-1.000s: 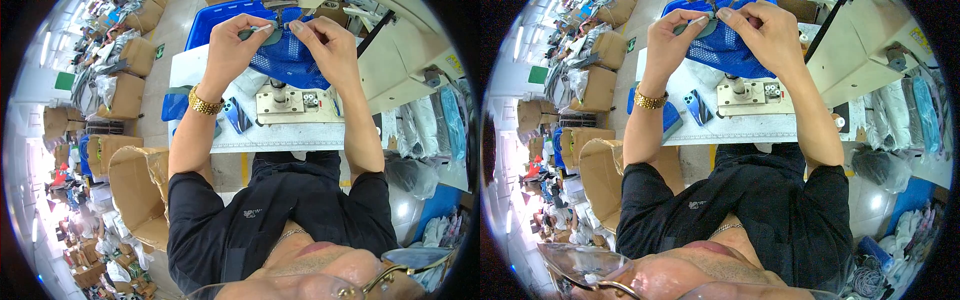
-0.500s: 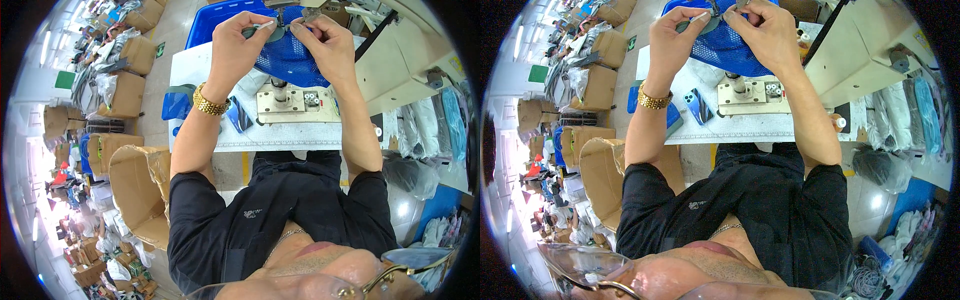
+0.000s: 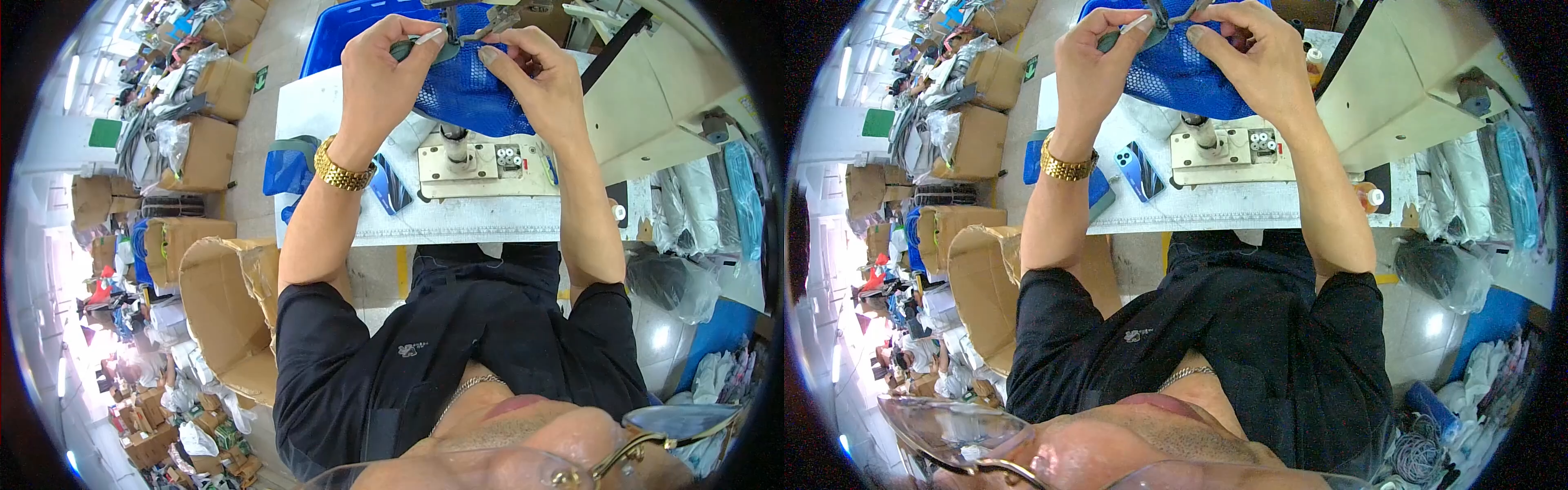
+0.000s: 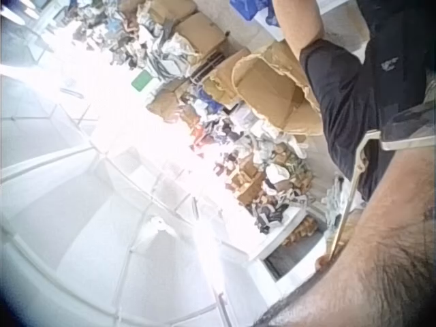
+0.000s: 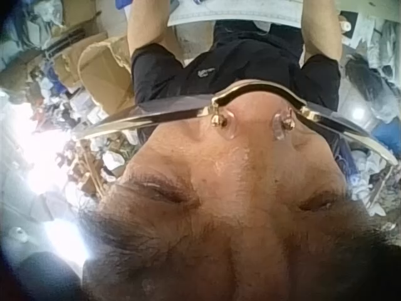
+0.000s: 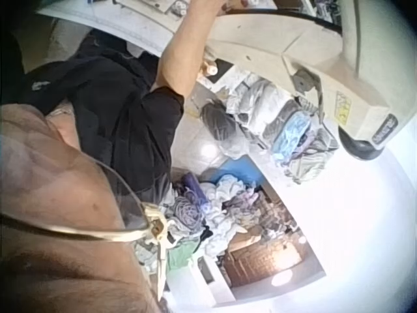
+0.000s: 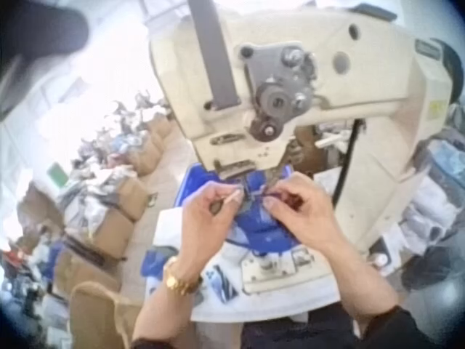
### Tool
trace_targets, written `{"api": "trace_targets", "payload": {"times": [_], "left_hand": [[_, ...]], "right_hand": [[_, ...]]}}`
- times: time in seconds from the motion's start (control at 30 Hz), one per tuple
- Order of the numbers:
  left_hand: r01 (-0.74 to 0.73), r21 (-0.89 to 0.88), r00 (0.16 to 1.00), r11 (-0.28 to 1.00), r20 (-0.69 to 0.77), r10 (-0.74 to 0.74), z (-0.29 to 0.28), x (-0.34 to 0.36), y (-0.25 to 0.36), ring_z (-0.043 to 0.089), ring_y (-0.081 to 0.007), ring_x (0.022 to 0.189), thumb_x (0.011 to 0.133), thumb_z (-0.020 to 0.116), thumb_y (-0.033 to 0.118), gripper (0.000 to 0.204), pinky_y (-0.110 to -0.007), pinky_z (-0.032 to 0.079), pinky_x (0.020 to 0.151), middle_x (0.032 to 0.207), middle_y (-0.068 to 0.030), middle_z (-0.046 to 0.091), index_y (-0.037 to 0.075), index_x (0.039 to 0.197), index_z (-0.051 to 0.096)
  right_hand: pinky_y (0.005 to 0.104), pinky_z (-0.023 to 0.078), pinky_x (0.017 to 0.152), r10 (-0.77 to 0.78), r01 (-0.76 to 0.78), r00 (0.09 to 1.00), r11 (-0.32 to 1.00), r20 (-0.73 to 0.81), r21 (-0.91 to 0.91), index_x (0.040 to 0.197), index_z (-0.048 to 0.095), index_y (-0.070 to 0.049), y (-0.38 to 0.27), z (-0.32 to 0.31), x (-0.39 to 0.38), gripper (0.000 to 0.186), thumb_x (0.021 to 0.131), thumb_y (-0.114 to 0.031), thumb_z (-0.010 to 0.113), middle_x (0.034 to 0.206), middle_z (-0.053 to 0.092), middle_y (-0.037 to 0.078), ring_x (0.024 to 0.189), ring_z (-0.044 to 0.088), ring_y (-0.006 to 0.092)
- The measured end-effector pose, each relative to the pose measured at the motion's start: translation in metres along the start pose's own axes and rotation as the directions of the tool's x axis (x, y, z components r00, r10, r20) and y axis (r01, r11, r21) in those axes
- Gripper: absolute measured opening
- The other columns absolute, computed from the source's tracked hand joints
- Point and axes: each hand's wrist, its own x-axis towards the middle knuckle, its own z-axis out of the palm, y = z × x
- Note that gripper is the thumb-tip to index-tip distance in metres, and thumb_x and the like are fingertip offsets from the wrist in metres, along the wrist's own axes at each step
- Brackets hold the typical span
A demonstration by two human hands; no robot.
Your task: Sewing and assembling components of a blue mesh baseball cap using an industrial sewing machine.
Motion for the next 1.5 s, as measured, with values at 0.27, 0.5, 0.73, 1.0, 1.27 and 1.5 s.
{"api": "trace_targets", "payload": {"times": [0.27,0.5,0.73,1.0,1.27,1.5], "left_hand": [[0.072,0.000,0.997,0.997,0.000,-0.072,-0.003,-0.006,0.010,0.060,-0.0028,0.077,0.089,0.071,0.013,0.018,-0.019,0.048,0.066,0.087,-0.0034,0.073,0.000,0.101,0.074],[-0.487,0.219,0.850,0.846,0.345,0.399,-0.040,0.039,-0.003,0.067,-0.0181,0.090,0.079,0.080,0.025,0.020,-0.027,0.051,0.076,0.101,-0.0070,0.069,0.009,0.091,0.077],[-0.056,-0.186,0.912,0.981,0.391,0.127,-0.027,0.031,-0.035,0.065,-0.0163,0.100,0.083,0.079,0.019,0.016,-0.030,0.052,0.085,0.107,-0.0045,0.069,0.010,0.095,0.075],[-0.044,-0.187,0.944,0.981,0.315,0.102,-0.019,0.020,-0.040,0.064,-0.0121,0.096,0.085,0.076,0.015,0.014,-0.027,0.049,0.077,0.108,-0.0024,0.069,0.010,0.098,0.073],[-0.073,-0.140,0.988,0.987,0.126,0.090,-0.001,0.004,-0.028,0.060,-0.0091,0.087,0.087,0.072,0.008,0.011,-0.023,0.048,0.070,0.102,-0.0036,0.065,0.004,0.096,0.066],[-0.080,-0.007,0.991,0.997,-0.104,0.079,0.010,-0.014,-0.009,0.056,-0.0182,0.087,0.083,0.072,0.008,0.010,-0.029,0.046,0.072,0.092,-0.0070,0.062,0.002,0.089,0.065]], "right_hand": [[0.0214,0.036,0.061,0.011,-0.011,1.000,0.999,0.008,0.050,0.099,0.071,-0.004,-0.003,0.002,0.005,0.016,0.086,-0.014,0.074,0.077,0.051,-0.004,0.069,0.044,0.0052],[0.0235,0.038,0.064,-0.051,0.056,0.996,0.996,0.079,-0.068,0.105,0.073,-0.007,0.016,-0.002,0.013,0.022,0.085,-0.015,0.073,0.080,0.052,-0.004,0.069,0.045,0.0065],[0.0231,0.042,0.069,-0.034,0.026,0.991,0.998,0.130,0.065,0.108,0.073,-0.006,0.020,0.000,0.023,0.023,0.087,-0.015,0.069,0.088,0.059,-0.001,0.076,0.053,0.0079],[0.0249,0.048,0.079,0.010,-0.032,0.983,0.993,0.183,0.117,0.110,0.073,-0.006,0.020,0.001,0.027,0.026,0.088,-0.012,0.063,0.100,0.070,0.004,0.086,0.061,0.0099],[0.0254,0.050,0.086,0.015,-0.040,0.980,0.992,0.200,0.120,0.114,0.071,-0.004,0.041,-0.001,0.037,0.028,0.088,-0.009,0.064,0.103,0.071,0.005,0.093,0.063,0.0100],[0.0231,0.049,0.072,0.131,-0.005,0.960,0.891,-0.246,0.455,0.111,0.068,-0.001,0.004,0.005,-0.009,0.026,0.087,-0.009,0.072,0.089,0.064,0.002,0.078,0.060,0.0102]]}}
